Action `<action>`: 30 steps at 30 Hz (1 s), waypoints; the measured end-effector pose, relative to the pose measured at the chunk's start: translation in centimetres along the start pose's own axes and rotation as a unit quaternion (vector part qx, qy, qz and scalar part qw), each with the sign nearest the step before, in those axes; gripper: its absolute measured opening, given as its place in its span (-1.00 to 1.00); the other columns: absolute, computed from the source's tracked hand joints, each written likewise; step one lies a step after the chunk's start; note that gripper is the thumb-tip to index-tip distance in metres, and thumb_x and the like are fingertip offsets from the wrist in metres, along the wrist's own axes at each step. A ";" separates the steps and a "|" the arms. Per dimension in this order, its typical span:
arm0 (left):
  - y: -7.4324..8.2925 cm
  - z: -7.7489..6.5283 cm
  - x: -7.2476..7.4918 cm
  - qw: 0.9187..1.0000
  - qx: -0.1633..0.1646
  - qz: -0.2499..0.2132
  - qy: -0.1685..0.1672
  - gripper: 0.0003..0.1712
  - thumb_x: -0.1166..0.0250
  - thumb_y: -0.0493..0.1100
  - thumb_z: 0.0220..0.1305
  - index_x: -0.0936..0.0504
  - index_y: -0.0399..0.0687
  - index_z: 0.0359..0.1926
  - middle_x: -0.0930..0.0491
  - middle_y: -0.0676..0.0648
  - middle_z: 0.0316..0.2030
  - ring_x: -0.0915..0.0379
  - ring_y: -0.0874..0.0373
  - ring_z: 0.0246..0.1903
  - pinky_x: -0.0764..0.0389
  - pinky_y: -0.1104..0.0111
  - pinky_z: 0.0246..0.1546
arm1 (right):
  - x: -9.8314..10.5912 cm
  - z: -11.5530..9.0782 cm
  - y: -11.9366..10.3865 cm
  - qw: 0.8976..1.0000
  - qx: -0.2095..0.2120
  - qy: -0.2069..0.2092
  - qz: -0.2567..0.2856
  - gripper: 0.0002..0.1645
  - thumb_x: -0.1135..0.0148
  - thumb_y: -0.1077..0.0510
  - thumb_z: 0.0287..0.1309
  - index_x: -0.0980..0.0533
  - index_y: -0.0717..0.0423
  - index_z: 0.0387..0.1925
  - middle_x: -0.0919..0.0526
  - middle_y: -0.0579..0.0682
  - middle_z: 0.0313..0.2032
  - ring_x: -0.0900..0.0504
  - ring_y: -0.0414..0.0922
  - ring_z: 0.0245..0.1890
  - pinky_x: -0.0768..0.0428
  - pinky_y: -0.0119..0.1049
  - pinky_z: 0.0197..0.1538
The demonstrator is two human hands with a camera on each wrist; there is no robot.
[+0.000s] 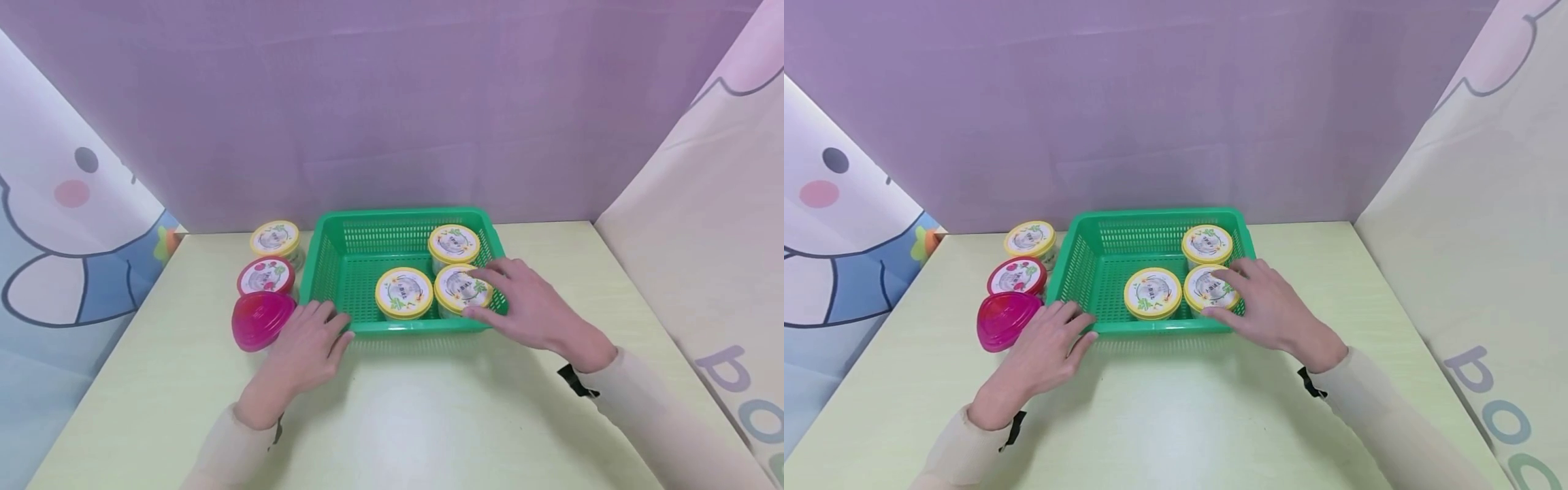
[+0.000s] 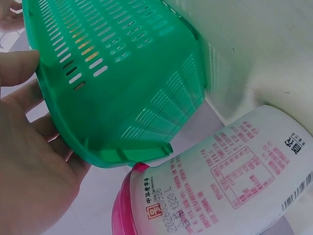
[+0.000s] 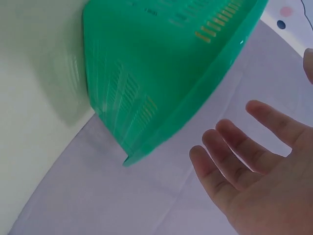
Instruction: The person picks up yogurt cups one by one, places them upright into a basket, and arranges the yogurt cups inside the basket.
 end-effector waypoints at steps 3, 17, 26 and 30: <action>0.0 0.0 0.0 1.000 -0.001 0.000 0.004 -0.67 -0.36 -0.03 0.29 -0.70 -0.13 -0.02 -0.52 -0.06 -0.26 -0.42 0.01 -0.20 -0.51 0.14 -0.12 | -0.3 -0.5 -0.5 1.000 0.014 0.013 -0.010 -0.31 -0.39 -0.23 0.21 -0.59 0.15 0.18 -0.56 0.10 0.05 -0.47 0.07 0.05 -0.48 0.03 0.07; 0.0 -0.3 0.1 1.000 -0.006 -0.007 0.020 -0.68 -0.35 -0.03 0.31 -0.70 -0.13 -0.03 -0.52 -0.07 -0.26 -0.41 0.01 -0.21 -0.49 0.15 -0.15 | -1.3 -2.4 -1.5 0.990 0.077 0.113 -0.035 -0.33 -0.32 -0.41 0.17 -0.69 0.14 -0.26 -0.61 -0.02 -0.26 -0.48 -0.08 -0.28 -0.48 -0.13 -0.21; 0.2 -0.5 0.5 0.999 -0.007 -0.009 0.035 -0.68 -0.37 -0.05 0.29 -0.71 -0.12 -0.03 -0.53 -0.07 -0.24 -0.42 0.01 -0.23 -0.50 0.17 -0.17 | -1.6 -2.6 -2.0 0.986 0.090 0.130 -0.057 -0.59 -0.61 -0.09 -0.08 -0.71 0.12 -0.32 -0.65 -0.05 -0.31 -0.51 -0.09 -0.34 -0.46 -0.14 -0.26; 0.1 -0.5 0.4 0.999 -0.006 -0.013 0.034 -0.63 -0.42 -0.04 0.24 -0.69 -0.14 0.00 -0.54 -0.07 -0.22 -0.43 0.02 -0.21 -0.51 0.17 -0.16 | -1.7 -2.6 -2.0 0.984 0.092 0.141 -0.062 -0.59 -0.65 -0.06 -0.15 -0.69 0.13 -0.37 -0.62 -0.03 -0.36 -0.50 -0.09 -0.36 -0.44 -0.15 -0.28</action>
Point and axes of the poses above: each hand's wrist, its own z-axis towards the middle knuckle, its own x-axis out of the back of the hand, y = z × x, the point moved 10 cm from there along z, towards the middle knuckle
